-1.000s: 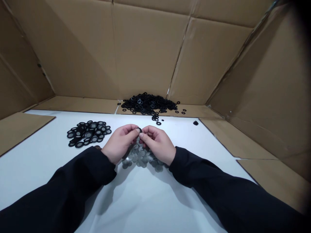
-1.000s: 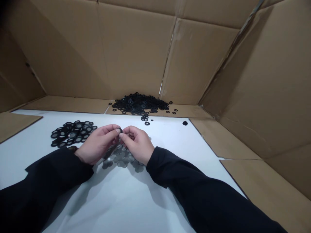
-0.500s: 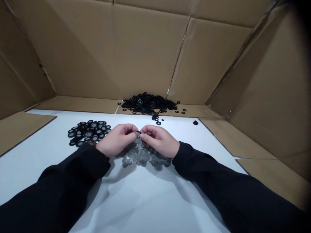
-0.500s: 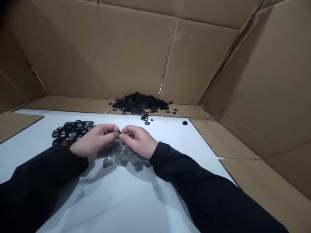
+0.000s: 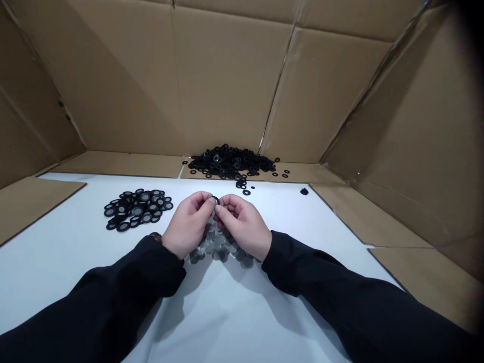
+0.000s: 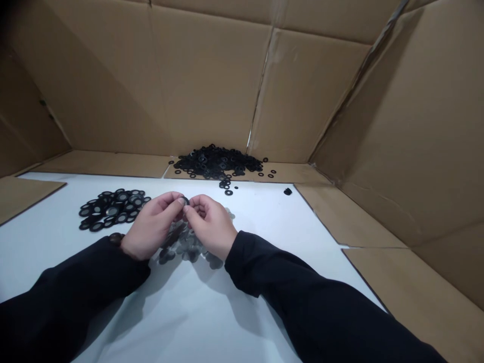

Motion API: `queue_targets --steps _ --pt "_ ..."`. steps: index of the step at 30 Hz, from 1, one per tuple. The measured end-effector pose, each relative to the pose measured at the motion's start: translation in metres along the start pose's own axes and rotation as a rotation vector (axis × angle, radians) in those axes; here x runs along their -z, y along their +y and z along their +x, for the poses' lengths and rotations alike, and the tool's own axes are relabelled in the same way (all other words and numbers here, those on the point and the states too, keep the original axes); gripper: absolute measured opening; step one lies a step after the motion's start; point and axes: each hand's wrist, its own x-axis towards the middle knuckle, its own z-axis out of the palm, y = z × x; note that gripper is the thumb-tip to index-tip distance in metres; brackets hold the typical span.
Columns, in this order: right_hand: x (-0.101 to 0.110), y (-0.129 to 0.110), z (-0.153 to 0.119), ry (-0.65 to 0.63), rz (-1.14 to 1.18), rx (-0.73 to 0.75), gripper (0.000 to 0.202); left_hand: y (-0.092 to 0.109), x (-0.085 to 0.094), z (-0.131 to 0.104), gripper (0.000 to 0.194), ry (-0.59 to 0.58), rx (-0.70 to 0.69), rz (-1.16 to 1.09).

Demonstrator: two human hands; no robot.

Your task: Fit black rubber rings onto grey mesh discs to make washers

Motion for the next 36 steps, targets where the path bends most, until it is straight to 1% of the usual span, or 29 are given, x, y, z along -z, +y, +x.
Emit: queue_targets --steps 2,4,6,8,11,15,19,22,25,28,31,36 --pt "0.000 0.000 -0.001 0.032 0.026 -0.011 0.020 0.000 0.000 0.000 0.021 -0.015 0.010 0.015" --pt "0.002 0.000 -0.001 0.047 0.063 -0.038 0.022 0.002 0.002 0.000 0.021 -0.062 0.028 0.061" --pt "0.004 0.000 0.000 0.032 0.080 -0.055 0.023 0.003 0.005 0.000 0.021 -0.112 0.047 0.114" --pt "0.006 -0.001 0.001 0.006 0.067 -0.054 0.024 0.004 0.007 0.000 0.021 -0.138 0.062 0.150" --pt "0.009 -0.002 0.002 -0.020 0.054 -0.054 0.027 0.004 0.010 0.000 0.019 -0.131 0.066 0.174" --pt "0.011 -0.003 0.004 -0.058 0.067 -0.065 0.027 0.004 0.009 0.000 0.016 -0.082 0.028 0.177" --pt "0.010 -0.001 0.003 -0.069 0.022 -0.048 0.022 0.004 0.006 -0.001 0.015 -0.037 0.006 0.105" --pt "0.006 0.001 0.000 -0.061 -0.043 -0.010 0.019 0.002 0.005 -0.001 0.014 -0.025 0.028 0.028" --pt "0.003 0.003 -0.002 -0.026 -0.106 0.018 0.018 0.001 0.003 -0.001 0.013 -0.020 0.051 -0.031" --pt "0.001 0.003 -0.003 0.008 -0.085 -0.001 0.018 0.001 0.002 -0.001 0.014 -0.019 0.046 -0.031" --pt "0.002 0.004 -0.002 0.022 -0.021 -0.037 0.020 0.002 0.003 0.000 0.015 -0.042 0.059 0.019" --pt "0.007 0.006 -0.001 -0.009 -0.006 -0.036 0.024 0.002 0.006 0.001 0.016 -0.145 0.090 0.083"
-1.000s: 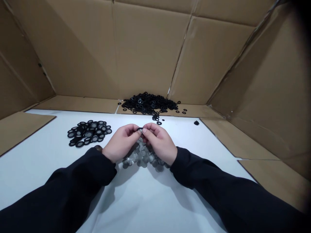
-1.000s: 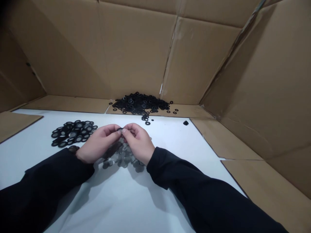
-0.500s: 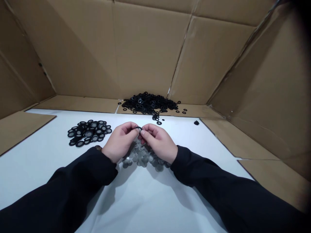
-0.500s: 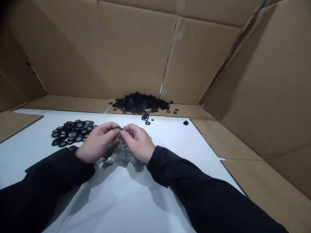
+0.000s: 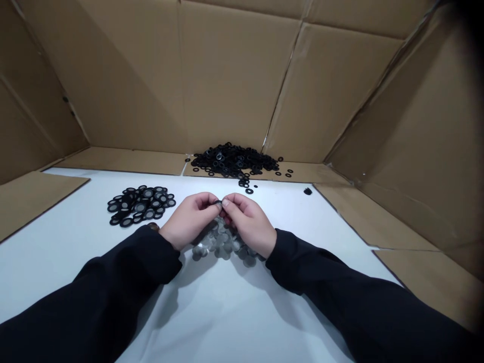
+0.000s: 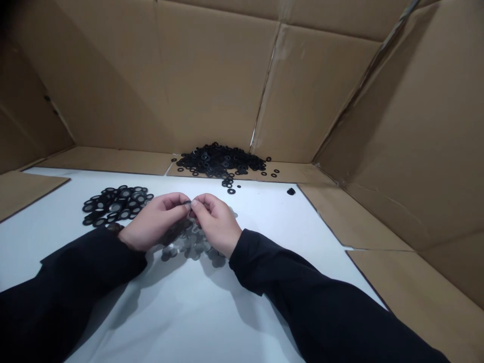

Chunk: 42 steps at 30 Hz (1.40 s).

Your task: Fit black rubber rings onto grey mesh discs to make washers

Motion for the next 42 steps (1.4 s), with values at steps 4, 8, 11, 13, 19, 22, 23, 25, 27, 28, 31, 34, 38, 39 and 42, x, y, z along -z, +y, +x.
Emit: queue_targets --steps 4,8,11,13,19,22,23,25,27,28,31,34,38,39,42 --pt "0.004 0.000 0.000 -0.003 -0.082 0.056 0.023 0.001 0.002 0.000 0.016 -0.004 -0.011 0.081" --pt "0.004 0.000 0.000 -0.025 -0.068 0.036 0.020 0.001 0.002 0.000 0.017 0.015 -0.052 0.078" --pt "0.002 0.001 -0.001 -0.040 -0.101 0.032 0.019 0.001 0.000 0.000 0.015 0.033 -0.074 0.032" --pt "0.001 0.000 -0.002 -0.032 -0.196 0.057 0.019 0.001 -0.001 0.000 0.014 0.046 -0.075 0.013" --pt "0.000 -0.006 -0.004 0.015 -0.428 0.134 0.019 0.000 -0.002 -0.001 0.015 0.077 -0.078 0.019" --pt "-0.001 -0.002 -0.005 0.019 -0.306 0.107 0.019 0.001 -0.002 -0.001 0.016 0.088 -0.073 0.027" --pt "-0.001 0.000 -0.005 0.013 -0.249 0.099 0.018 0.002 -0.002 -0.001 0.017 0.099 -0.062 0.021" --pt "-0.002 0.003 -0.004 0.005 -0.178 0.098 0.017 0.003 -0.002 -0.001 0.018 0.118 -0.035 -0.007" --pt "-0.002 0.005 -0.004 0.014 -0.180 0.104 0.018 0.003 -0.002 -0.001 0.019 0.117 -0.015 -0.035" --pt "-0.001 0.005 -0.004 0.021 -0.191 0.103 0.019 0.003 -0.003 -0.002 0.019 0.110 -0.011 -0.041" --pt "0.002 0.002 -0.002 0.021 -0.213 0.091 0.019 0.003 -0.002 -0.002 0.020 0.084 -0.005 -0.038" --pt "0.006 -0.002 -0.001 -0.012 -0.242 0.103 0.016 0.002 0.000 -0.001 0.018 0.051 0.012 -0.015" --pt "0.010 -0.003 -0.001 -0.035 -0.260 0.146 0.013 0.002 0.005 0.001 0.019 -0.041 0.009 0.056" --pt "0.010 -0.003 -0.001 -0.032 -0.252 0.148 0.012 0.002 0.005 0.001 0.019 -0.066 0.003 0.078" --pt "0.009 -0.003 -0.001 -0.007 -0.217 0.123 0.010 0.002 0.004 0.001 0.019 -0.079 -0.021 0.115"
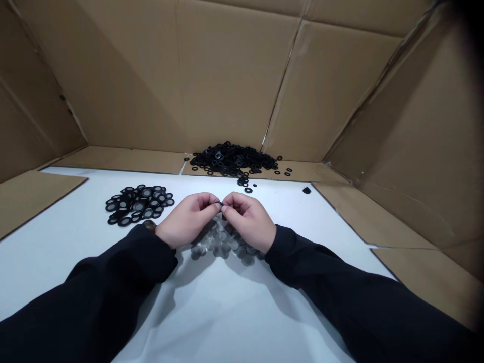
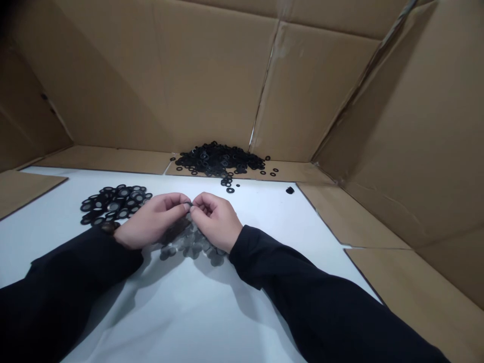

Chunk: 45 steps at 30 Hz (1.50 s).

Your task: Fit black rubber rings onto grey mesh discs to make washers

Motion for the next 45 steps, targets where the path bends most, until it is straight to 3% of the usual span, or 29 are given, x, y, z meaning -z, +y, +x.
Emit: queue_targets --steps 11,21,36,45 --pt "-0.0060 -0.0029 -0.0017 0.104 -0.021 -0.011 0.007 0.0020 -0.0052 -0.0011 0.018 0.023 -0.027 0.004" --pt "-0.0030 0.0025 -0.0010 0.050 -0.061 0.037 0.015 -0.0018 -0.0012 0.0002 0.016 0.005 -0.067 0.103" --pt "-0.0051 0.0001 -0.0052 0.049 -0.229 0.082 0.017 -0.0007 -0.0064 -0.0009 0.019 0.040 -0.032 -0.104" --pt "-0.0101 0.0042 -0.0035 0.050 -0.128 0.052 0.016 -0.0042 -0.0070 0.0000 0.021 0.113 -0.108 0.097"
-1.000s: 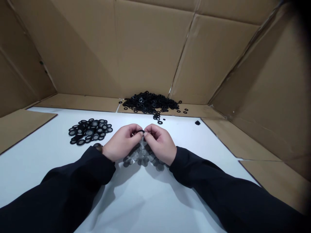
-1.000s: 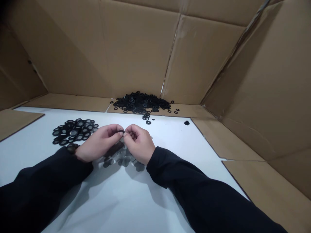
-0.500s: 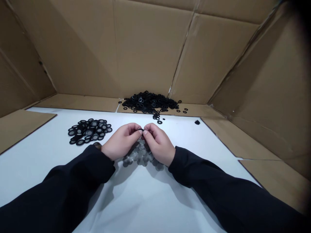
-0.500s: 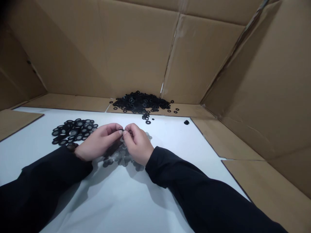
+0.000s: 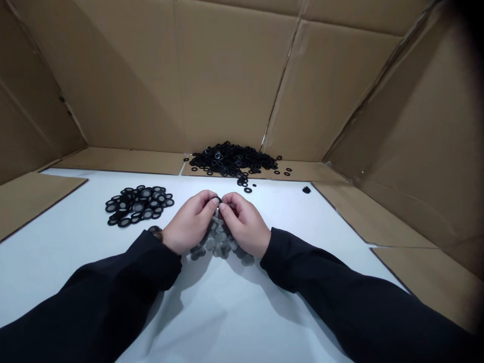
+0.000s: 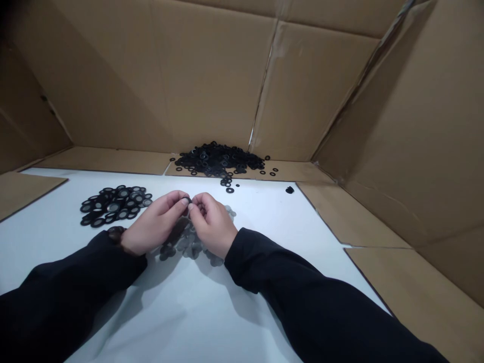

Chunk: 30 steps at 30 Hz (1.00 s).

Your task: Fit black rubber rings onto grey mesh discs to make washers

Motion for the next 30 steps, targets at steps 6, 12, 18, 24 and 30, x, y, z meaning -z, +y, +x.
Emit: queue_targets --steps 6,12,18,24,30 --pt "-0.003 0.001 0.002 0.030 0.079 0.013 0.015 0.001 -0.003 0.001 0.020 0.075 0.020 -0.122" --pt "0.001 0.001 0.003 0.051 0.119 -0.017 0.016 0.002 0.003 0.000 0.020 0.042 0.044 -0.056" --pt "0.009 0.002 0.000 -0.114 -0.038 0.010 0.016 0.005 0.020 0.001 0.018 -0.209 0.131 0.132" --pt "0.007 0.000 0.001 -0.132 -0.169 0.040 0.016 0.004 0.016 0.002 0.017 -0.149 0.041 0.187" --pt "0.002 -0.002 0.002 -0.043 -0.165 -0.006 0.015 -0.001 0.006 0.001 0.018 -0.042 0.020 -0.023"
